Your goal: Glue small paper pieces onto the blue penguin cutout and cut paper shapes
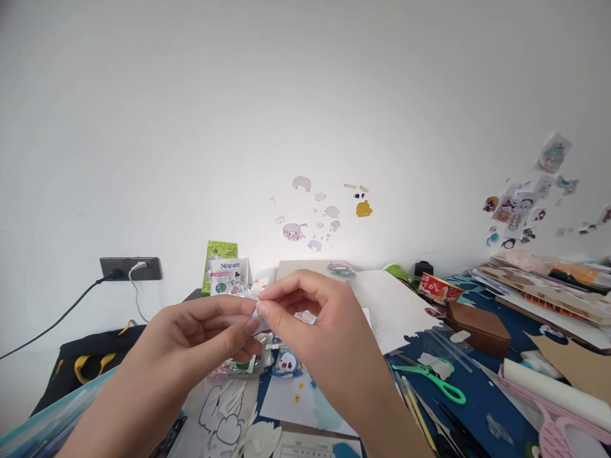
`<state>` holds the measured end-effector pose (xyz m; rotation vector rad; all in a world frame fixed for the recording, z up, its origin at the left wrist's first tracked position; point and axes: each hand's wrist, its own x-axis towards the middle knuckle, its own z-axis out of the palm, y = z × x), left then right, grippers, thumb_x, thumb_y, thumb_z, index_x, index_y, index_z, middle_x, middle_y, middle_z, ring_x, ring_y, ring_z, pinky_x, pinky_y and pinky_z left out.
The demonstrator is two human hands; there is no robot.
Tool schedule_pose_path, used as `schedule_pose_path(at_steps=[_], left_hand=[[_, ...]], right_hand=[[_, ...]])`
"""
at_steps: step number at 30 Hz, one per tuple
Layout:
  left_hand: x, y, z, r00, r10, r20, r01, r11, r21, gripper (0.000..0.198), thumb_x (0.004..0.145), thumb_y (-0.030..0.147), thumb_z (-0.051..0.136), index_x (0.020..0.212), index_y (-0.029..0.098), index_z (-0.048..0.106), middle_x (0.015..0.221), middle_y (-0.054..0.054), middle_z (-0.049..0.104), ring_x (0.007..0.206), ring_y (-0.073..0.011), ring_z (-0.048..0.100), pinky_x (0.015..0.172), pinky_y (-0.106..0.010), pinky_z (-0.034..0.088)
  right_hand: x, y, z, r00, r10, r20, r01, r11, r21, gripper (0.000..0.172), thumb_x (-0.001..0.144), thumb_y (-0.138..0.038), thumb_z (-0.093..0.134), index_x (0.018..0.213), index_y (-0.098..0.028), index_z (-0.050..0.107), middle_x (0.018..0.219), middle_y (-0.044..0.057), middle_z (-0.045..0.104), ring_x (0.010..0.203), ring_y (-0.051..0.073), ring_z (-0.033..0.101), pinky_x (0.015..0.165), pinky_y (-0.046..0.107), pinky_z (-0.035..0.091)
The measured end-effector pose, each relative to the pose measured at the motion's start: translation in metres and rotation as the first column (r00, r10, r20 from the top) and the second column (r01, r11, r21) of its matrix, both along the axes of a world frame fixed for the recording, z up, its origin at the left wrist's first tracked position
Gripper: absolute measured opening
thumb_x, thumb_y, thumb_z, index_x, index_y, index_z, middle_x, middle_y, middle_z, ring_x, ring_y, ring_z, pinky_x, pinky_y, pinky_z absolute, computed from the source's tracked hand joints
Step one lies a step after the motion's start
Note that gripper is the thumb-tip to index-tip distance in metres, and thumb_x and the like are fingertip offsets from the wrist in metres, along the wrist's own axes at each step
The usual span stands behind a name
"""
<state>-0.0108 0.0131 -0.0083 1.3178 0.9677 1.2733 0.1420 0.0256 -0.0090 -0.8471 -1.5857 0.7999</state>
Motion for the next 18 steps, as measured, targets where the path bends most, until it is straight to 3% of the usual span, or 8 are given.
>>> schedule_pose_path(at_steps=[7, 12, 18], left_hand=[[0.000, 0.003, -0.001, 0.999, 0.024, -0.023, -0.023, 1.000, 0.016, 0.015, 0.064, 0.034, 0.080, 0.074, 0.023, 0.075, 0.067, 0.002, 0.072, 0.063, -0.0120, 0.064, 0.062, -0.020, 0.050], [0.001, -0.002, -0.001, 0.997, 0.058, -0.040, -0.058, 0.998, 0.007, 0.018, 0.067, 0.040, 0.075, 0.069, 0.022, 0.071, 0.058, 0.003, 0.067, 0.061, -0.0121, 0.064, 0.061, -0.021, 0.048], [0.002, -0.004, 0.001, 0.997, 0.068, -0.035, -0.068, 0.998, -0.003, 0.020, 0.065, 0.040, 0.076, 0.068, 0.021, 0.069, 0.057, 0.004, 0.067, 0.058, -0.0113, 0.062, 0.057, -0.020, 0.046]], right_hand=[[0.000, -0.001, 0.000, 0.999, 0.032, 0.015, -0.033, 0.999, 0.034, 0.011, 0.084, -0.027, 0.063, 0.075, -0.023, 0.068, 0.076, -0.001, 0.064, 0.073, 0.013, 0.061, 0.069, 0.026, 0.054], [0.010, 0.007, 0.003, 0.997, 0.076, 0.003, -0.076, 0.994, 0.080, 0.025, 0.093, -0.037, 0.053, 0.084, -0.026, 0.074, 0.075, -0.001, 0.065, 0.074, 0.010, 0.061, 0.068, 0.019, 0.052], [0.015, 0.005, 0.006, 0.989, 0.146, 0.020, -0.146, 0.989, -0.034, 0.008, 0.084, -0.027, 0.066, 0.079, -0.024, 0.071, 0.075, -0.003, 0.063, 0.070, 0.009, 0.057, 0.063, 0.017, 0.048]])
